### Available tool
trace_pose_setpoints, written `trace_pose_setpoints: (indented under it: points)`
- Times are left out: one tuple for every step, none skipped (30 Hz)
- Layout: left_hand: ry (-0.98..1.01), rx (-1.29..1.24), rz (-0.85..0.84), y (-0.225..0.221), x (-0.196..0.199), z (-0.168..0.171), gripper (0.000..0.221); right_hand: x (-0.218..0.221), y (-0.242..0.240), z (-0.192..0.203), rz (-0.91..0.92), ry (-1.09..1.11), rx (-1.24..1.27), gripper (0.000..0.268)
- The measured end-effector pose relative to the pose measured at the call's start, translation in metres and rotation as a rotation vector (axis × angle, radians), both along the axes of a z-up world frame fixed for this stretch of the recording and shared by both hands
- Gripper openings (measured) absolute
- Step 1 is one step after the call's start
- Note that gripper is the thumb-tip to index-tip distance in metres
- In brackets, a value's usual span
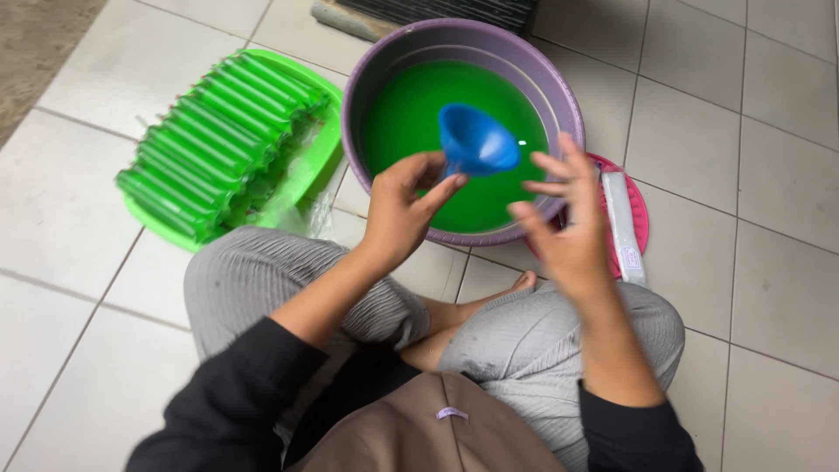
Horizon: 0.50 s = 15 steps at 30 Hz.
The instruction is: The person fills plastic sleeves with green liquid from a tub using a funnel and a ladle, ties the top of the sleeve by hand, and places the finished items into a tray.
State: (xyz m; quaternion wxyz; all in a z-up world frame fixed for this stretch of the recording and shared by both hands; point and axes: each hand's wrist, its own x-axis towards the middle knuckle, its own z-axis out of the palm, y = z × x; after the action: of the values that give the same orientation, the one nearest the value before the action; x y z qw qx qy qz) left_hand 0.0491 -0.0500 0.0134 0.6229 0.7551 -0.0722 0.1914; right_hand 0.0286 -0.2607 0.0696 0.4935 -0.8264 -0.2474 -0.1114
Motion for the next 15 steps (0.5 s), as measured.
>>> trace_pose_setpoints:
  points:
    - [-0.006, 0.003, 0.018, 0.003, -0.001, 0.019, 0.027, -0.007, -0.016, 0.012, 0.018, -0.006, 0.003, 0.076]
    - [-0.071, 0.052, -0.038, 0.006, -0.004, 0.036, 0.022, -0.015, -0.031, 0.023, -0.066, 0.025, -0.014, 0.055]
    - [-0.134, 0.102, -0.093, 0.01, -0.006, 0.053, 0.019, -0.021, -0.046, 0.033, -0.149, 0.057, -0.032, 0.038]
    - [-0.135, 0.105, -0.077, 0.01, -0.007, 0.069, 0.019, -0.03, -0.055, 0.041, -0.132, 0.055, -0.03, 0.038]
    - [-0.173, 0.18, -0.084, 0.011, -0.007, 0.084, 0.02, -0.037, -0.065, 0.05, -0.155, 0.037, -0.079, 0.033]
    - [-0.209, 0.253, -0.096, 0.01, -0.006, 0.099, 0.021, -0.045, -0.076, 0.057, -0.183, 0.019, -0.129, 0.029]
    - [-0.207, 0.255, -0.084, 0.006, -0.009, 0.109, 0.021, -0.052, -0.08, 0.06, -0.171, 0.018, -0.128, 0.029]
    - [-0.239, 0.28, -0.098, 0.003, -0.009, 0.119, 0.02, -0.057, -0.084, 0.062, -0.193, 0.042, -0.163, 0.028]
    - [-0.271, 0.306, -0.111, 0.0, -0.008, 0.13, 0.02, -0.061, -0.089, 0.064, -0.214, 0.065, -0.198, 0.028]
    - [-0.27, 0.314, -0.101, -0.006, -0.007, 0.136, 0.02, -0.06, -0.091, 0.061, -0.203, 0.063, -0.192, 0.028]
    - [-0.286, 0.316, -0.077, -0.012, -0.004, 0.141, 0.022, -0.059, -0.094, 0.058, -0.188, 0.089, -0.187, 0.028]
    - [-0.299, 0.316, -0.052, -0.019, -0.001, 0.146, 0.023, -0.057, -0.097, 0.054, -0.172, 0.118, -0.186, 0.029]
    - [-0.295, 0.322, -0.04, -0.025, 0.007, 0.145, 0.023, -0.054, -0.097, 0.052, -0.158, 0.118, -0.183, 0.029]
    - [-0.301, 0.321, 0.011, -0.032, 0.014, 0.143, 0.031, -0.053, -0.098, 0.048, -0.132, 0.127, -0.195, 0.03]
    - [-0.307, 0.322, 0.062, -0.039, 0.021, 0.14, 0.041, -0.052, -0.099, 0.044, -0.105, 0.135, -0.207, 0.031]
